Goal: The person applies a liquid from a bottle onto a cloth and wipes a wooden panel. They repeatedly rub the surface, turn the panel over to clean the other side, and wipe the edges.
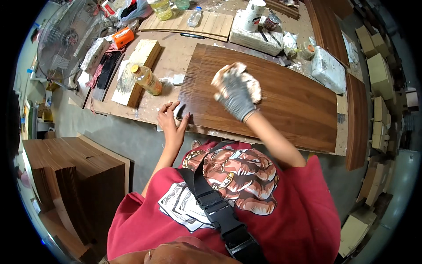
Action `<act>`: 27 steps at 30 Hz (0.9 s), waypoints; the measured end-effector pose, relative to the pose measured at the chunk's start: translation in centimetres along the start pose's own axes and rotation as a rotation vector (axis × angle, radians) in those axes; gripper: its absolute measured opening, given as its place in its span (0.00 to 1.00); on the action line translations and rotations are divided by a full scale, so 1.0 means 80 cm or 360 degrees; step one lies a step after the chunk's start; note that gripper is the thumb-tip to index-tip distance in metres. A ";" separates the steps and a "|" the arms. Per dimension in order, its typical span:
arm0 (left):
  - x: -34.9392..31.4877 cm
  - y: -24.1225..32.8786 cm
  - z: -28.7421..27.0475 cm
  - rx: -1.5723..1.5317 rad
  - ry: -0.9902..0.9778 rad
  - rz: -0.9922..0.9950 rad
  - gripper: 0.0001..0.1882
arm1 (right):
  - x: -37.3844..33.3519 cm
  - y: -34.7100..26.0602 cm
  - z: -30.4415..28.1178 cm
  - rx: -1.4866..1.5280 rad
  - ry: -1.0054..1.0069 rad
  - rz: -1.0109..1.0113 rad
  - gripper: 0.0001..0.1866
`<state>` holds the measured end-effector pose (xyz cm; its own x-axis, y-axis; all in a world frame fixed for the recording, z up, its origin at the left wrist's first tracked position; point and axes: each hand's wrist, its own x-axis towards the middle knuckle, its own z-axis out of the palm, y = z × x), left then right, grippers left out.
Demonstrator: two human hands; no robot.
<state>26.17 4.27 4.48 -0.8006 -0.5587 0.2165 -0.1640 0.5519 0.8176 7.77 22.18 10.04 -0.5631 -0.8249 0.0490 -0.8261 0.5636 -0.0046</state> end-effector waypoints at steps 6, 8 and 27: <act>-0.015 -0.016 0.002 0.0137 0.0013 -0.0048 0.28 | -0.023 -0.077 0.040 0.0194 -0.0145 -0.0156 0.40; -0.012 -0.015 0.008 0.0127 -0.0022 -0.0006 0.28 | -0.023 -0.064 0.027 0.0194 -0.0141 -0.0165 0.39; -0.020 -0.030 0.018 0.0012 0.0000 0.0023 0.23 | -0.026 -0.043 0.025 0.0329 0.0020 -0.0299 0.26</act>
<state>26.99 4.73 1.36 -0.8031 -0.5504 0.2282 -0.1565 0.5644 0.8105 11.78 21.87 7.92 -0.4001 -0.9129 0.0809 -0.9041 0.3787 -0.1980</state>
